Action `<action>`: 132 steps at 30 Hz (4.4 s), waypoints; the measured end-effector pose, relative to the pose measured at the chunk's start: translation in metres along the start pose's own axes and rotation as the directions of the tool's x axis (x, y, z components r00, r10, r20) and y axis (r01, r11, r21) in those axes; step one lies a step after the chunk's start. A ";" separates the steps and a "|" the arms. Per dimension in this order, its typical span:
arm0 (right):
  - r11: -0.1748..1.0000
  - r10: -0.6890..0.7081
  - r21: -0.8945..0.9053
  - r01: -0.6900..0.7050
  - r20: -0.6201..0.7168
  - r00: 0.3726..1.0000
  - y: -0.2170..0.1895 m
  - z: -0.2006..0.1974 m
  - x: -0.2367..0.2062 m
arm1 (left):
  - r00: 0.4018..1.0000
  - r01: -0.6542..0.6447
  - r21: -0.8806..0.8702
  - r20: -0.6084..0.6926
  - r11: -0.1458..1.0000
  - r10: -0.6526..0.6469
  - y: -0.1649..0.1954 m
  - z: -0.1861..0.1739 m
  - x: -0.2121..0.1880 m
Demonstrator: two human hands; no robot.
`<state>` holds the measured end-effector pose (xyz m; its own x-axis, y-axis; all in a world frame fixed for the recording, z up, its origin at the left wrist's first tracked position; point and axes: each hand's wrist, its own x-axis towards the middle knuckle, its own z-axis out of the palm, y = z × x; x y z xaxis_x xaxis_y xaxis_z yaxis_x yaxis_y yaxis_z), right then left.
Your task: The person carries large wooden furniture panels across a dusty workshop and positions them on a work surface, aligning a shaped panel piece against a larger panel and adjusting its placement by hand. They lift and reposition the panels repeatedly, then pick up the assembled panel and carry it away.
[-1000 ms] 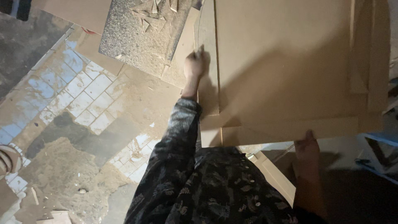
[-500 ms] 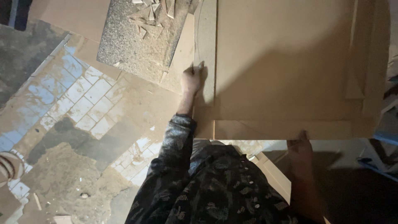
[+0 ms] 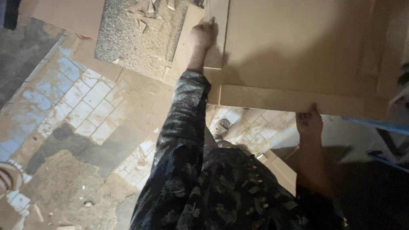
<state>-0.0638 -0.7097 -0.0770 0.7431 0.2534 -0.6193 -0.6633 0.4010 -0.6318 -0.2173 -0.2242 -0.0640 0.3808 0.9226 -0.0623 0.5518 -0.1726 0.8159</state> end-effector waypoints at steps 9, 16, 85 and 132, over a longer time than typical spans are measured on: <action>0.692 -0.057 -0.722 -0.014 -0.073 0.996 -0.003 -0.038 -0.104 | 0.993 0.107 -0.200 -0.028 0.974 -0.115 -0.051 -0.018 -0.070; 0.971 0.143 -0.167 -0.170 -0.162 0.976 0.016 -0.057 -0.076 | 0.970 0.215 -0.149 0.149 0.965 -0.193 -0.074 -0.021 -0.070; 0.970 0.196 0.167 -0.177 -0.108 0.975 0.031 -0.102 -0.072 | 0.562 -0.814 0.236 0.547 0.531 0.620 -0.070 -0.021 -0.216; 0.833 -0.494 -0.439 0.337 -0.318 0.809 -0.177 -0.121 -0.056 | 0.685 -0.657 0.234 0.583 0.717 0.437 0.018 -0.022 -0.219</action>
<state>0.0012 -0.9018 0.0132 0.9012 -0.2729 -0.3368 -0.3410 0.0334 -0.9395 -0.3071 -0.4216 -0.0229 0.9347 0.3548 -0.0216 0.3191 -0.8107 0.4908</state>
